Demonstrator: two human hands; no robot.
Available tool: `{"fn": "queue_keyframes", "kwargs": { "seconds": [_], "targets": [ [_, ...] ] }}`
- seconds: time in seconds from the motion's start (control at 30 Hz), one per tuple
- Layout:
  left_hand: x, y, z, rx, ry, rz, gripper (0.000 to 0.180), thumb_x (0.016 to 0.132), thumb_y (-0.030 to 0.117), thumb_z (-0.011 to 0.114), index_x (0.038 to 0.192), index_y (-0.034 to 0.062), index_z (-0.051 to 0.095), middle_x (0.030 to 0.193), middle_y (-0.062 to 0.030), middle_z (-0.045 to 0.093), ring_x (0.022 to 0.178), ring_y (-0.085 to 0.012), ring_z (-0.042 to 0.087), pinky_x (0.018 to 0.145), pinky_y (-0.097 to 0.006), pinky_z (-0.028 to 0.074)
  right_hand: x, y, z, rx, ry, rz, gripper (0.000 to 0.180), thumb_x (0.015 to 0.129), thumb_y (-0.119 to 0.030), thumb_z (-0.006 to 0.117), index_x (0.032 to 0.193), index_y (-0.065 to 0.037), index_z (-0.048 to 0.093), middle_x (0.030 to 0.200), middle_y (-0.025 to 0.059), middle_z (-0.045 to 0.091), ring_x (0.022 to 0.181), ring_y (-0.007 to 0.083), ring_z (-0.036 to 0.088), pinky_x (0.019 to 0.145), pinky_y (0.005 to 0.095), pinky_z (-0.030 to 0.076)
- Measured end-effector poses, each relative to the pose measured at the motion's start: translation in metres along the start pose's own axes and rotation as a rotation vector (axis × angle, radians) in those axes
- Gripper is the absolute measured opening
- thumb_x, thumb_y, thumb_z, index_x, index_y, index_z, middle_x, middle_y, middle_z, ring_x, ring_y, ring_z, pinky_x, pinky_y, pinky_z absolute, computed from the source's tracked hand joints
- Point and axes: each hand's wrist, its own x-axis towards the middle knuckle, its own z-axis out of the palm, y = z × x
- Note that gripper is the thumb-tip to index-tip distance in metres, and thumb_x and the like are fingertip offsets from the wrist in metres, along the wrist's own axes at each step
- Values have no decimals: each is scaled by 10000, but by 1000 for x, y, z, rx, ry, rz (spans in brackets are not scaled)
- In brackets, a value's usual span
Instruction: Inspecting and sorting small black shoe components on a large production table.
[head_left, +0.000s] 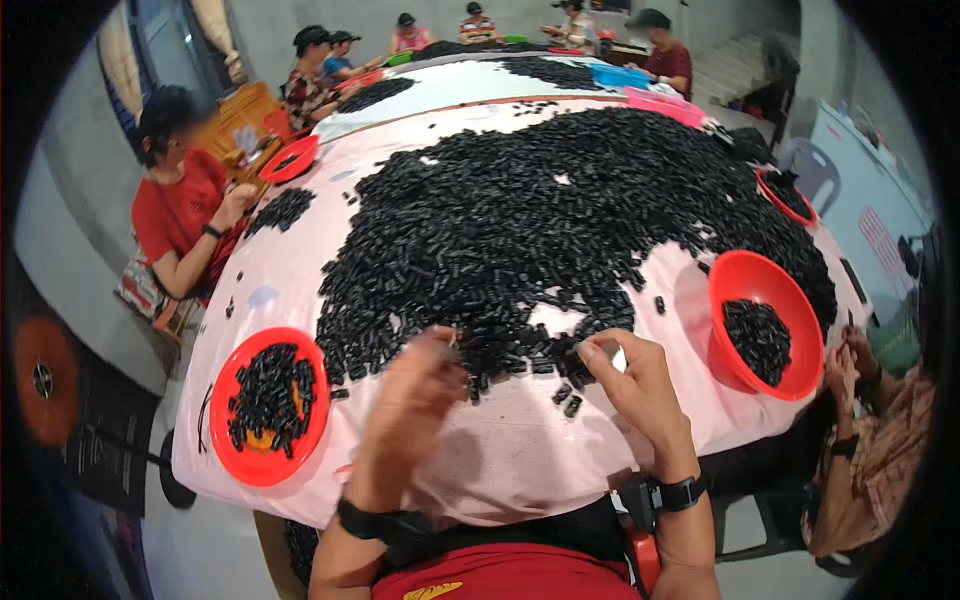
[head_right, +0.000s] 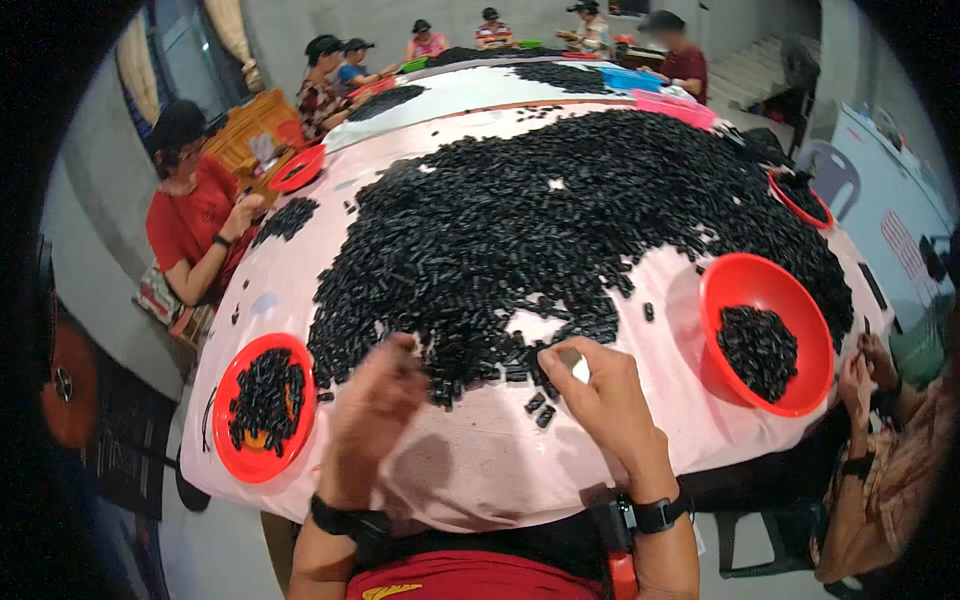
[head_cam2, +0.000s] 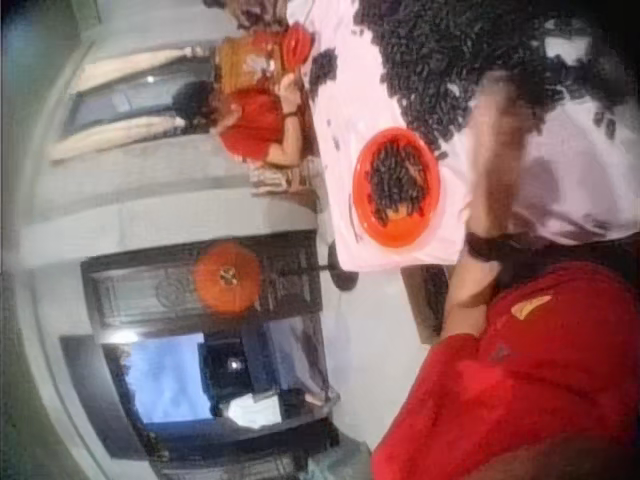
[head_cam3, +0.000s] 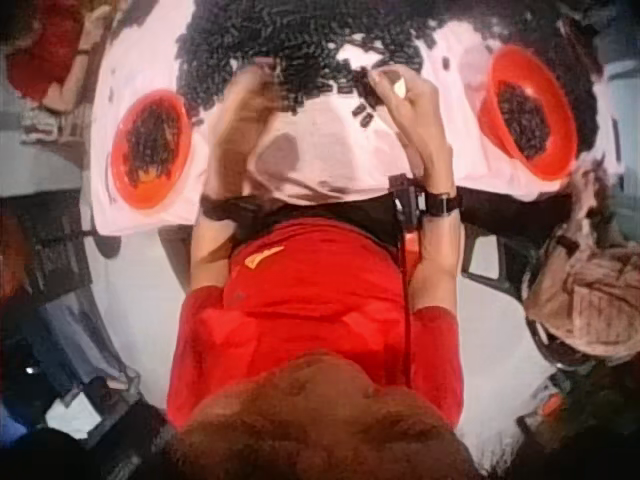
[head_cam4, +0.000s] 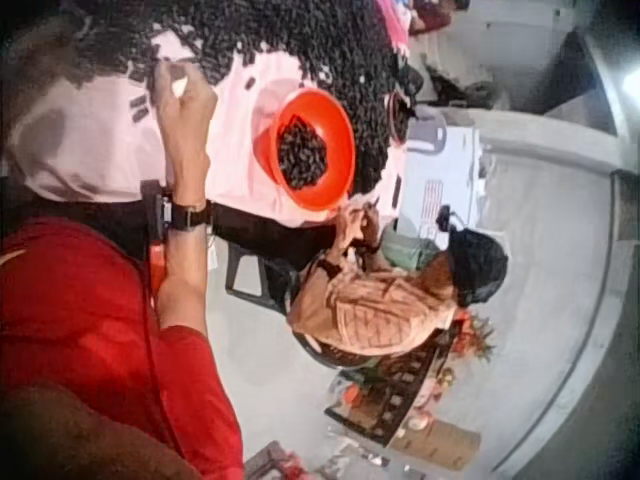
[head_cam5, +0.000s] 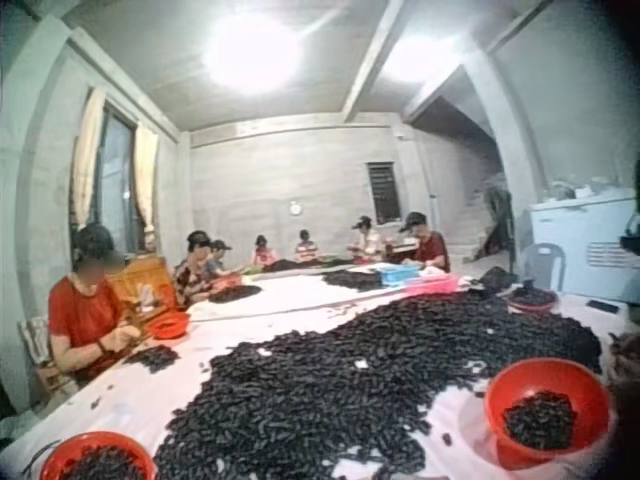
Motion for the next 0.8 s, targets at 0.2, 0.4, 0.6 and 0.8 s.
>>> {"fn": "queue_keyframes", "kwargs": {
  "seconds": [0.2, 0.4, 0.6, 0.8],
  "targets": [
    [-12, 98, -137, -501, 124, 388, 163, 985, 110, 489, 996, -27, 578, 841, -97, 569, 707, -164, 508, 638, -287, 435, -1, 9, -13, -398, -76, 70, 357, 783, -342, 745, 1022, -87, 670, 672, 166, 653, 659, 356, 644, 596, 462, 470],
    [-22, 119, -187, -954, 509, 380, 233, 1008, 153, 418, 1030, -44, 542, 870, -110, 559, 730, -203, 514, 660, -329, 440, -2, 29, -9, -559, -43, 22, 361, 806, -322, 713, 1084, -108, 630, 684, 163, 656, 691, 374, 649, 632, 488, 480],
    [-24, 115, -156, -972, 436, 347, 276, 1010, 184, 409, 1085, -58, 518, 910, -129, 558, 779, -217, 532, 669, -336, 450, -4, 21, -6, -586, -188, -45, 280, 811, -298, 697, 995, -97, 633, 693, 168, 658, 697, 385, 646, 635, 500, 482],
    [-30, 98, -97, -425, 151, 392, 363, 1018, 196, 441, 1286, -44, 492, 1080, -128, 624, 825, -195, 532, 710, -317, 453, -5, 24, -3, -672, -126, 16, 258, 817, -275, 673, 1016, -115, 635, 705, 178, 660, 705, 390, 648, 644, 507, 487]
  ]
}}
